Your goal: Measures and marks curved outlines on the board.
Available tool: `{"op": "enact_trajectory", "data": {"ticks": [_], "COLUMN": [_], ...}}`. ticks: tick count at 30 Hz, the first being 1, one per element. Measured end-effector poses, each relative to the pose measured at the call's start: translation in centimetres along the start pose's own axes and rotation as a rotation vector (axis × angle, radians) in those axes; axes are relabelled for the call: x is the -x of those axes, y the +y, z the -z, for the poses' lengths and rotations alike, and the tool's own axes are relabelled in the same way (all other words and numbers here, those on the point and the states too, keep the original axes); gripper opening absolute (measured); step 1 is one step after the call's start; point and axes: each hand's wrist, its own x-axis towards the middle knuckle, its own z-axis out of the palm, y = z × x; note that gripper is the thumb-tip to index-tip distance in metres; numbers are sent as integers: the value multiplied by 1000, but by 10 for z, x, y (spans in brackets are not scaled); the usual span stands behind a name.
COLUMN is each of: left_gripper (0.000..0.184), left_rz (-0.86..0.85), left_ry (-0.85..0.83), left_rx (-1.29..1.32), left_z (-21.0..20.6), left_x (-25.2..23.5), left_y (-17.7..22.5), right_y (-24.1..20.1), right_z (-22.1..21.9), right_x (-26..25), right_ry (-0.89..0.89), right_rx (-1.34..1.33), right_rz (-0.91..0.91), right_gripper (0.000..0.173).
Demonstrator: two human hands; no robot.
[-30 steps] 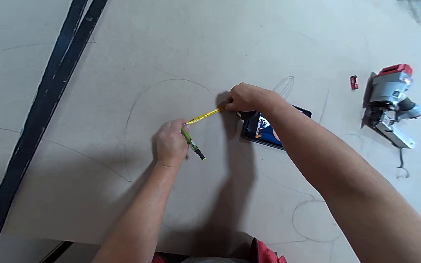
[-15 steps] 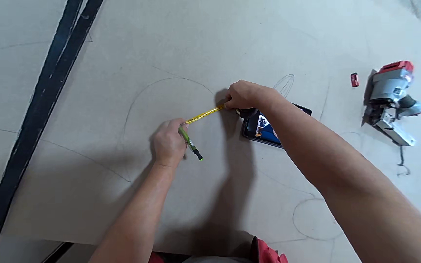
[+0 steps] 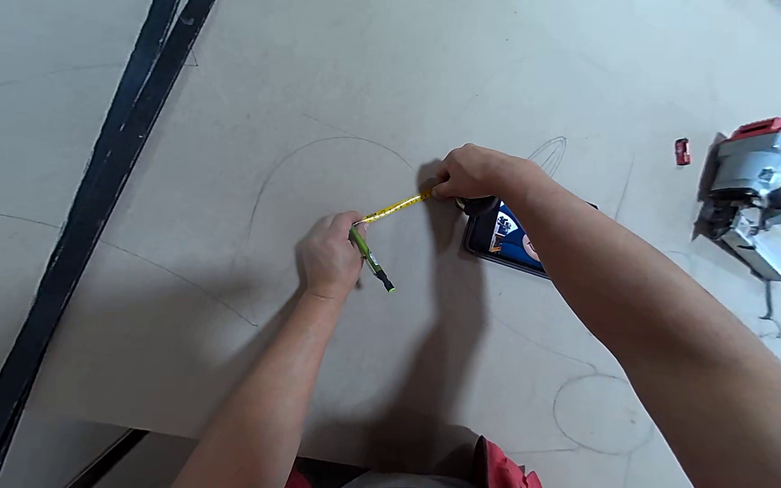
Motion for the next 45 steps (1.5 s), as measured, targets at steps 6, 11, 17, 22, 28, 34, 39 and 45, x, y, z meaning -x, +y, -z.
{"op": "enact_trajectory", "data": {"ticks": [6, 11, 17, 22, 28, 34, 39, 45], "left_gripper": [21, 36, 18, 9, 13, 15, 19, 18], "left_rz": [35, 306, 473, 575, 550, 494, 399, 446], "left_ry": [-28, -90, -118, -86, -83, -52, -77, -119], "left_rx": [75, 491, 435, 474, 313, 162, 65, 59], "left_z": [5, 33, 35, 29, 21, 19, 19, 24], "left_x": [0, 8, -8, -19, -19, -20, -17, -22], "left_y": [1, -17, -7, 7, 12, 22, 22, 26], "right_y": [0, -1, -3, -3, -4, -5, -6, -6], "right_z": [-1, -1, -1, -1, -1, -3, -7, -17], "right_x": [0, -2, -2, 0, -1, -1, 1, 20], "right_ry": [17, 18, 6, 2, 1, 27, 63, 94], "right_rx": [14, 8, 14, 2, 9, -3, -31, -43], "right_rz": [13, 3, -2, -12, -33, -27, -63, -242], "right_gripper": [35, 33, 34, 32, 32, 30, 30, 60]}}
